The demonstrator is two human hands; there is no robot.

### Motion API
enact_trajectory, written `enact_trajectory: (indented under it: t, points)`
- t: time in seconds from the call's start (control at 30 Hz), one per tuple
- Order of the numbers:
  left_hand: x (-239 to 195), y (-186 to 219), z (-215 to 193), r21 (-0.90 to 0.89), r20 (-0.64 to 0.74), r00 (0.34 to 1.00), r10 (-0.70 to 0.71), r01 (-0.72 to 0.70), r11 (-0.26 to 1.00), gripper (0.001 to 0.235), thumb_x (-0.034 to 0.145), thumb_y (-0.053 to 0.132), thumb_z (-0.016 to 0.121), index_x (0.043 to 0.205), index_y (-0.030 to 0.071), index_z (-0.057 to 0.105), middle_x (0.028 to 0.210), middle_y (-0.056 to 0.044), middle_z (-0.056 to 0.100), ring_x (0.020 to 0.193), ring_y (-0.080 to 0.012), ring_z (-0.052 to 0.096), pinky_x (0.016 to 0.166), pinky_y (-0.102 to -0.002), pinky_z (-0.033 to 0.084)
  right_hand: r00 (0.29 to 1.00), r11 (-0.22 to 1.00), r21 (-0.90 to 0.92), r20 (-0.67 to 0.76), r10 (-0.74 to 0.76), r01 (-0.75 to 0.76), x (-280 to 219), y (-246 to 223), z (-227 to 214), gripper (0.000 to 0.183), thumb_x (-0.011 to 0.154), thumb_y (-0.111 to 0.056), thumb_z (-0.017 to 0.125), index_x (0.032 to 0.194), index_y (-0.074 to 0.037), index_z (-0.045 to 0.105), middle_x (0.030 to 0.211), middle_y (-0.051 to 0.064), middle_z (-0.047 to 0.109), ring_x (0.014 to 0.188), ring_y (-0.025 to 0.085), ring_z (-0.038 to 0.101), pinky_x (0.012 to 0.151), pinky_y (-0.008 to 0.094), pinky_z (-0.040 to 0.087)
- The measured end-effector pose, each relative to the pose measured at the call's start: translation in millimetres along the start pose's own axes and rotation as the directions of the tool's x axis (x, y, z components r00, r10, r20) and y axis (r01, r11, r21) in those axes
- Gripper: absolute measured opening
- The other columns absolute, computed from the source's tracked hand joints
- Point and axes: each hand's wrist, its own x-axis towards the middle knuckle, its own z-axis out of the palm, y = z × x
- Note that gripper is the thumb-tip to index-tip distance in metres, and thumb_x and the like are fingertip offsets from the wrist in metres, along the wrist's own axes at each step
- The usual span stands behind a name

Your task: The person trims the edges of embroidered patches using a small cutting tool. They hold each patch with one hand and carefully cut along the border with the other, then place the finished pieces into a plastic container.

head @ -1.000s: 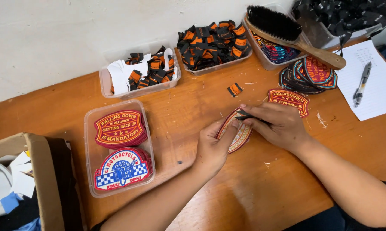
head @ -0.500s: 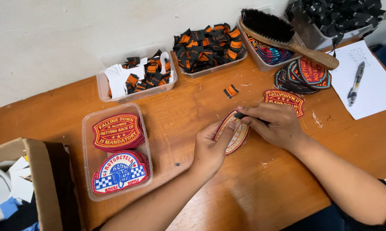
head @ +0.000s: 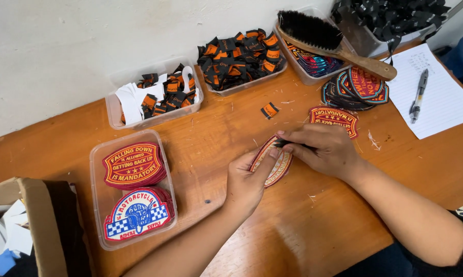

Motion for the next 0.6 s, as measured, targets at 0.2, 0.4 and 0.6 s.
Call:
enact_trajectory:
  t: [0.2, 0.4, 0.6]
  points:
    - [-1, 3, -4, 0.009, -0.032, 0.999, 0.033, -0.033, 0.999, 0.009, 0.091, 0.008, 0.079, 0.099, 0.005, 0.082, 0.089, -0.007, 0.078, 0.089, -0.0094, 0.065, 0.084, -0.03, 0.058, 0.999, 0.999, -0.033, 0.023, -0.027, 0.028, -1, -2, 3, 0.017, 0.092, -0.016, 0.077, 0.107, -0.008, 0.081, 0.079, 0.008, 0.074, 0.069, 0.024, 0.075, 0.057, 0.029, 0.057]
    - [3, -12, -10, 0.023, -0.038, 0.999, 0.032, -0.031, 0.999, 0.006, 0.089, 0.005, 0.08, 0.094, 0.007, 0.083, 0.083, -0.004, 0.077, 0.084, -0.0071, 0.063, 0.08, -0.028, 0.057, 0.999, 0.994, -0.107, 0.046, -0.027, 0.032, -2, -2, 3, 0.017, 0.094, -0.021, 0.075, 0.106, -0.011, 0.08, 0.08, 0.006, 0.075, 0.071, 0.024, 0.076, 0.058, 0.029, 0.058]
    - [5, -21, -14, 0.068, -0.038, 0.999, 0.035, -0.032, 0.997, 0.007, 0.086, 0.004, 0.081, 0.093, 0.005, 0.083, 0.082, -0.007, 0.078, 0.081, -0.0069, 0.063, 0.077, -0.027, 0.057, 0.997, 0.972, -0.227, 0.052, -0.051, 0.061, -12, 5, 7, 0.023, 0.094, -0.03, 0.074, 0.102, -0.007, 0.073, 0.082, 0.007, 0.076, 0.073, 0.029, 0.076, 0.06, 0.035, 0.06]
